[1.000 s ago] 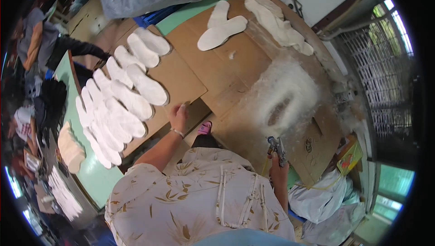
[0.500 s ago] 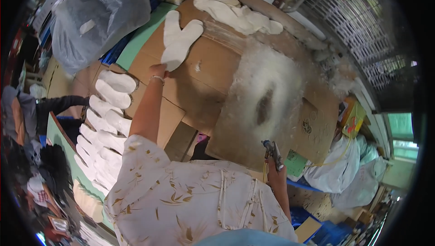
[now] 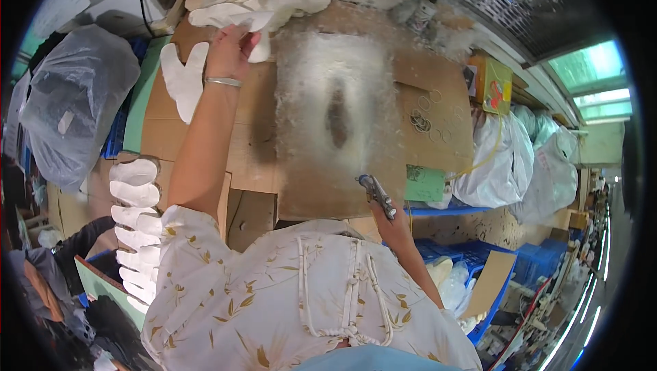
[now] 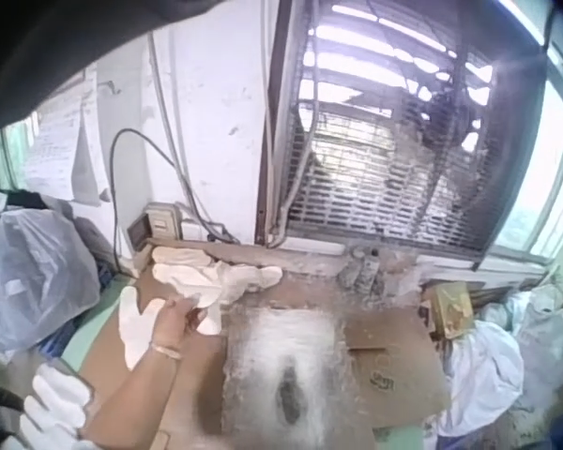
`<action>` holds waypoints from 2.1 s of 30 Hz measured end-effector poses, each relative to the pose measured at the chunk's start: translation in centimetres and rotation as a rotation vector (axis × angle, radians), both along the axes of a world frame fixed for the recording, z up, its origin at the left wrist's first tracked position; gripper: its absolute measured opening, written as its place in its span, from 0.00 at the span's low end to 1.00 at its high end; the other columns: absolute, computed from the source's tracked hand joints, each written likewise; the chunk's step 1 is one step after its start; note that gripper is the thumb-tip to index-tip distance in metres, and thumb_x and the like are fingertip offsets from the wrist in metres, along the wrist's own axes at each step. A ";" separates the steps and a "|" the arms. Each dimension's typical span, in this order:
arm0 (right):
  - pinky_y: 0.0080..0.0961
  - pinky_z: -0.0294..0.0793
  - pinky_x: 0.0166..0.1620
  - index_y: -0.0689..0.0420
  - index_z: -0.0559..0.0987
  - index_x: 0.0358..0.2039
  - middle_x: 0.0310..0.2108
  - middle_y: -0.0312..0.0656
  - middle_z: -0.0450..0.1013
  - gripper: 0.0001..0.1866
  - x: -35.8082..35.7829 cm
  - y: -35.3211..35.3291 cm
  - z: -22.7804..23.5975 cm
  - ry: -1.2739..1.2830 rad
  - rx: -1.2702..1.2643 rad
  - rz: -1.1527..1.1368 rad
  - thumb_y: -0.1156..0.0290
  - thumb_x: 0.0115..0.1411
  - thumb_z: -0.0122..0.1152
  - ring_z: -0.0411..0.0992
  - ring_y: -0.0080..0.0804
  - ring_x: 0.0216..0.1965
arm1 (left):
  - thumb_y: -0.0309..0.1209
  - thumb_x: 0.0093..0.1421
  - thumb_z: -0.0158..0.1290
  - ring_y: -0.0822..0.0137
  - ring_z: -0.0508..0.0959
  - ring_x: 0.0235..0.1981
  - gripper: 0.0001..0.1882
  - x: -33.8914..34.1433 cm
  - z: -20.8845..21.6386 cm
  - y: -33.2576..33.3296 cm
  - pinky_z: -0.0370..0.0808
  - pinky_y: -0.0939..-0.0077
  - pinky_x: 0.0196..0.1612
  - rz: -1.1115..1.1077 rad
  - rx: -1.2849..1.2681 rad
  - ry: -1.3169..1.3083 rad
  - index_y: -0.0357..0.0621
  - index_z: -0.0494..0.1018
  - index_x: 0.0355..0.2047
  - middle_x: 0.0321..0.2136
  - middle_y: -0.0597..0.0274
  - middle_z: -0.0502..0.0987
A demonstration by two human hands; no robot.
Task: Applying adhesive or finish to shoe insoles using a spray gun.
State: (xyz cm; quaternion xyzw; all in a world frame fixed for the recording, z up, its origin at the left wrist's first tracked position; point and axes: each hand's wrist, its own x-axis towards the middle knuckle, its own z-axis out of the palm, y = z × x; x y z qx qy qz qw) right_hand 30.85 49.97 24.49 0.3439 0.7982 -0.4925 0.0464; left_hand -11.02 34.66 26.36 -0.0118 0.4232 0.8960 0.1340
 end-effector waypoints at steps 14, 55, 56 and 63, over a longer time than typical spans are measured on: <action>0.24 0.64 0.30 0.62 0.72 0.36 0.21 0.39 0.66 0.13 6.5 2.7 -1.3 0.113 -0.041 -0.144 0.64 0.59 0.55 0.62 0.24 0.25 | 0.21 0.55 0.52 0.68 0.77 0.31 0.07 28.0 -15.4 6.4 0.79 0.79 0.34 -0.178 -0.123 -0.541 0.40 0.66 0.33 0.31 0.62 0.73; 0.22 0.60 0.24 0.60 0.71 0.26 0.17 0.31 0.64 0.16 -15.5 5.2 -0.7 0.244 0.029 0.044 0.58 0.59 0.54 0.59 0.18 0.20 | 0.31 0.57 0.51 0.70 0.78 0.26 0.09 29.4 -20.9 4.5 0.75 0.82 0.24 -0.431 -0.486 -0.561 0.36 0.72 0.30 0.27 0.59 0.76; 0.22 0.60 0.24 0.60 0.71 0.27 0.17 0.31 0.64 0.16 -15.4 5.2 -0.6 0.262 0.002 0.047 0.58 0.58 0.54 0.59 0.19 0.20 | 0.32 0.58 0.50 0.70 0.78 0.26 0.10 29.3 -20.9 4.5 0.75 0.82 0.24 -0.425 -0.469 -0.575 0.36 0.72 0.32 0.27 0.59 0.76; 0.24 0.62 0.25 0.61 0.72 0.29 0.17 0.33 0.65 0.16 -14.3 5.5 -1.2 0.203 0.065 0.047 0.58 0.58 0.55 0.61 0.21 0.20 | 0.33 0.59 0.49 0.69 0.78 0.28 0.11 29.4 -21.0 4.1 0.76 0.81 0.26 -0.450 -0.468 -0.604 0.36 0.72 0.34 0.31 0.57 0.77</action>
